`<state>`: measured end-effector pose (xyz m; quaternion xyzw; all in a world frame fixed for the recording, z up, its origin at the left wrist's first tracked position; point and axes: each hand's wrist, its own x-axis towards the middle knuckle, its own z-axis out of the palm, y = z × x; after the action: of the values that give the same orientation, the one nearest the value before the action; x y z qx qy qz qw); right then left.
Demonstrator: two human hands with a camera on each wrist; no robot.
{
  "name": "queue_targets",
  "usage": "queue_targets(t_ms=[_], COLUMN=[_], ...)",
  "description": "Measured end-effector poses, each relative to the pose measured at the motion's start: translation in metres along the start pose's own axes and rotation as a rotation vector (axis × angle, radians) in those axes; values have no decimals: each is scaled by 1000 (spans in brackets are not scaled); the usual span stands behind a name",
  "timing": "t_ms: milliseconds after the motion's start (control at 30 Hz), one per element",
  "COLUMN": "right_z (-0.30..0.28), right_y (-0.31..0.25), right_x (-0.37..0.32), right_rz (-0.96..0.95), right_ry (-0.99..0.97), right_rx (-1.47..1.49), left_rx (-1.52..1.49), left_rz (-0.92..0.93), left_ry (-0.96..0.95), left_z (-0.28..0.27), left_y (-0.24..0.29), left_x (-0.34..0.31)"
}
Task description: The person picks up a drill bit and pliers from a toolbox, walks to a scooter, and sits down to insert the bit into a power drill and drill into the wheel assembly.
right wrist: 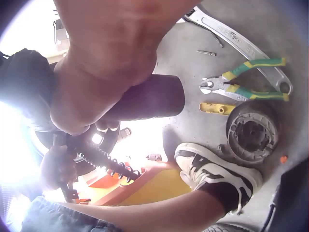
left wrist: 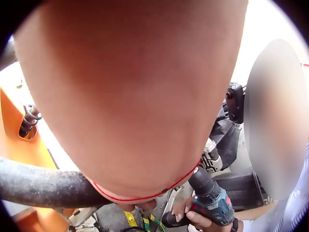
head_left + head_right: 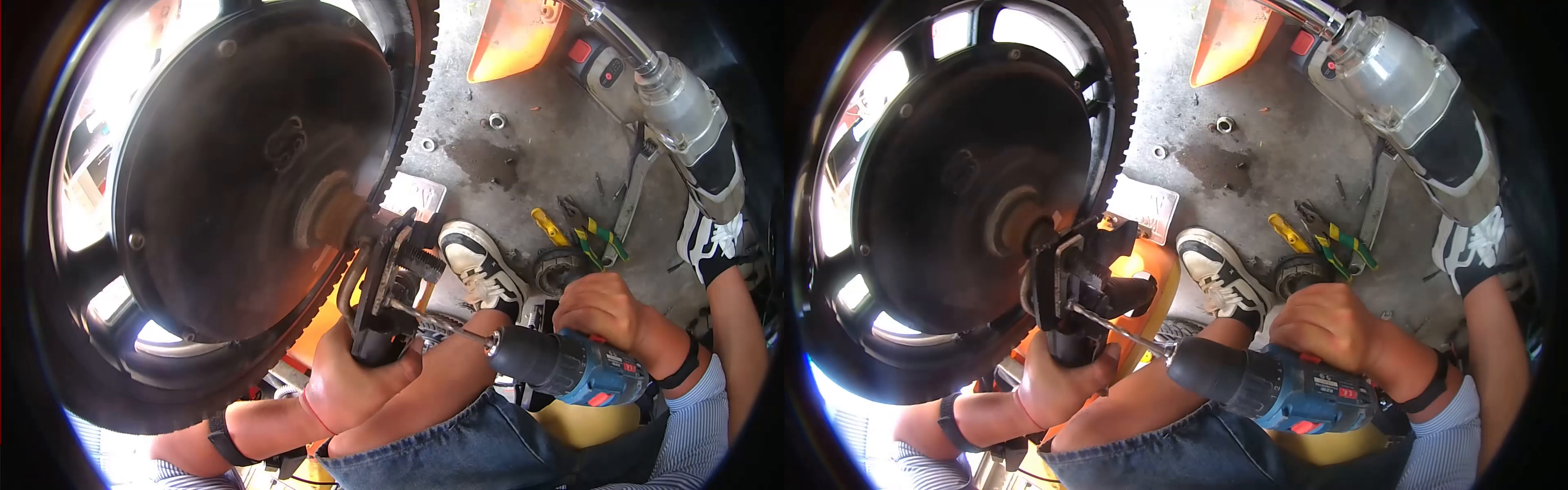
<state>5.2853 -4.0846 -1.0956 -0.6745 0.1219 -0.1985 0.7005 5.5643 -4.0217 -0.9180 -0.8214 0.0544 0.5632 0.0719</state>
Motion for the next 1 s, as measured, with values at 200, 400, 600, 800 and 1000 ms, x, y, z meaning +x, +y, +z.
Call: queue_targets(t_ms=[200,400,600,800,1000], right_z=[7,12,9,7,6], right_y=[7,8,6,7,10], right_x=[-3,-3,0,2,3], right_rz=[6,15,14,18,18], right_ry=[-9,-17,-25,-19,-30], right_rx=[115,157,124,140,145], left_rx=[21,-17,38,-15,-38], left_rz=[-3,-31,-13,-111,-86], left_ry=[38,37,-28,14,23], left_z=[1,0,-3,-2,0], left_y=[3,-2,0,22,11], left_x=[-1,-1,-2,-5,-4])
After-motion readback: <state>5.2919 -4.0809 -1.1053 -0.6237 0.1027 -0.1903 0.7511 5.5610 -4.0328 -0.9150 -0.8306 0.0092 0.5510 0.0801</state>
